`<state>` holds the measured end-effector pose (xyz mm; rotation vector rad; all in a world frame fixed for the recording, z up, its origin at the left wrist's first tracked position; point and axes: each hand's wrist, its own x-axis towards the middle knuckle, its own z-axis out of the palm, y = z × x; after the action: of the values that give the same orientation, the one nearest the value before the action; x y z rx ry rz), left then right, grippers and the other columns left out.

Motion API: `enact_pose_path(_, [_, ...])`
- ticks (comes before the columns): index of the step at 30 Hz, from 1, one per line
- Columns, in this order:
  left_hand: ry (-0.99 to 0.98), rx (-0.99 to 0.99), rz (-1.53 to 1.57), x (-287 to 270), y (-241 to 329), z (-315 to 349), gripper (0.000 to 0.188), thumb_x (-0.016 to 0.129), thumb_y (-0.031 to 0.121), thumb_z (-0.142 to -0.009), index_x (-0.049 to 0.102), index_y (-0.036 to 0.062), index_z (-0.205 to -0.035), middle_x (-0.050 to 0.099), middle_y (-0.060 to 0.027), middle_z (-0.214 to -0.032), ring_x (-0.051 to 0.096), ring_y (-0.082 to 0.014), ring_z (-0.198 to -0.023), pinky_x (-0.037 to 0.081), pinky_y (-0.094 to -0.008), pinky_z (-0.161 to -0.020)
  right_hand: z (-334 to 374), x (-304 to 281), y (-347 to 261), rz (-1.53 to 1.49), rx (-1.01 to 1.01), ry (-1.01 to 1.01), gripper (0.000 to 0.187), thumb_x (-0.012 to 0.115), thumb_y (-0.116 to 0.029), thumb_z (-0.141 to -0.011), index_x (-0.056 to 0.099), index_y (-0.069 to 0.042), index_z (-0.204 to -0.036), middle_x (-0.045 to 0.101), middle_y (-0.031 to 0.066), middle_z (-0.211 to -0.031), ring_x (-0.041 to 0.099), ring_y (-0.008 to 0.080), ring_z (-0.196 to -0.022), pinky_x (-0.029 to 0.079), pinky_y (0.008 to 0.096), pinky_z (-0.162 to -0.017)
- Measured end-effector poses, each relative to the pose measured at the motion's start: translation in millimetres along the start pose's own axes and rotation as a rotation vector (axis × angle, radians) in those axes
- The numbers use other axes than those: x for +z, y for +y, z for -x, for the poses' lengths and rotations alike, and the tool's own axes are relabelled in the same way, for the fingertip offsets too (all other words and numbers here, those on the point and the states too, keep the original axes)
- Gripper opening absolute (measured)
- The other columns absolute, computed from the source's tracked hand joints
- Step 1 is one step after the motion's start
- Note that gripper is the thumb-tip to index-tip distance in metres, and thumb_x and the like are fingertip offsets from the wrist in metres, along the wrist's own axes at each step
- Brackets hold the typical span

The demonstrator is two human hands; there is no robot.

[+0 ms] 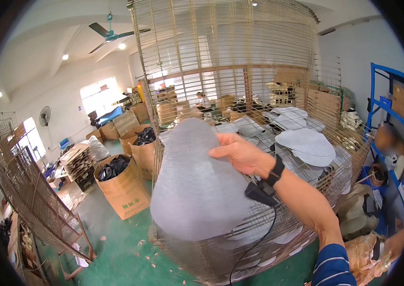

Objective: Gathering and preparing bicycle saddle components for assembly.

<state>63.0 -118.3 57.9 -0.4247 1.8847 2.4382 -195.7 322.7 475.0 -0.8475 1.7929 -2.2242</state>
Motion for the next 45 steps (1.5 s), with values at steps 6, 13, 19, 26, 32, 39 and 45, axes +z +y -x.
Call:
enact_pose_path(6, [0.142,-0.042,-0.198,29,9,6,0.025,0.068,0.023,-0.098,0.073,0.0,-0.104,0.074,-0.0074,-0.095,0.067,-0.0182,-0.09,0.053,-0.0352,-0.083,-38,-21,57,0.084,0.283,0.068,0.034,0.056,0.003,-0.095,0.063,0.0,-0.128,0.069,0.0086,-0.119,0.068,0.017,-0.1,0.055,0.034,-0.088])
enact_pose_path(13, [0.164,-0.013,-0.241,55,38,7,0.023,0.065,0.021,-0.097,0.074,0.0008,-0.104,0.075,-0.0066,-0.095,0.067,-0.0179,-0.088,0.053,-0.0349,-0.083,-42,-21,61,0.087,0.333,0.075,0.039,0.054,0.004,-0.096,0.06,0.0,-0.134,0.07,0.0095,-0.12,0.069,0.0162,-0.101,0.055,0.0327,-0.09])
enact_pose_path(19, [0.128,-0.073,-0.26,73,51,-2,0.027,0.065,0.025,-0.098,0.073,0.0,-0.106,0.075,-0.0078,-0.097,0.067,-0.0185,-0.092,0.052,-0.0352,-0.085,-44,-13,65,-0.045,0.302,0.102,0.033,0.054,0.003,-0.096,0.061,0.004,-0.128,0.068,0.01,-0.122,0.064,0.0186,-0.108,0.051,0.0352,-0.095])
enact_pose_path(26, [0.074,-0.019,-0.108,91,39,-16,0.033,0.073,0.034,-0.094,0.07,0.0019,-0.102,0.073,-0.0095,-0.097,0.067,-0.0232,-0.093,0.053,-0.0386,-0.087,-54,-24,75,0.755,0.143,0.04,0.012,0.061,-0.007,-0.088,0.065,0.004,-0.09,0.072,0.0112,-0.086,0.07,0.0231,-0.08,0.054,0.0396,-0.07])
enact_pose_path(32, [0.02,-0.143,-0.187,90,29,-34,0.04,0.069,0.041,-0.096,0.071,0.0013,-0.104,0.074,-0.0098,-0.098,0.067,-0.0218,-0.092,0.053,-0.0373,-0.087,-25,5,53,1.267,-0.081,0.127,0.023,0.063,-0.023,-0.092,0.062,0.0,-0.085,0.066,0.0297,-0.082,0.064,0.0484,-0.084,0.051,0.0523,-0.07])
enact_pose_path(39, [0.043,-0.113,-0.185,105,32,-35,0.036,0.069,0.037,-0.097,0.072,0.002,-0.106,0.074,-0.0099,-0.1,0.069,-0.0214,-0.092,0.054,-0.0365,-0.086,-30,-8,68,1.086,0.018,0.233,0.028,0.064,-0.017,-0.09,0.054,0.009,-0.093,0.066,0.0309,-0.078,0.067,0.0501,-0.079,0.053,0.0557,-0.072])
enact_pose_path(45, [0.087,-0.127,-0.233,110,18,-40,0.04,0.07,0.039,-0.096,0.073,0.0013,-0.108,0.075,-0.0098,-0.098,0.07,-0.0202,-0.091,0.054,-0.0359,-0.085,-36,-20,84,1.038,0.129,0.276,0.03,0.064,-0.022,-0.087,0.059,0.006,-0.095,0.068,0.0304,-0.085,0.066,0.0507,-0.084,0.051,0.057,-0.077])
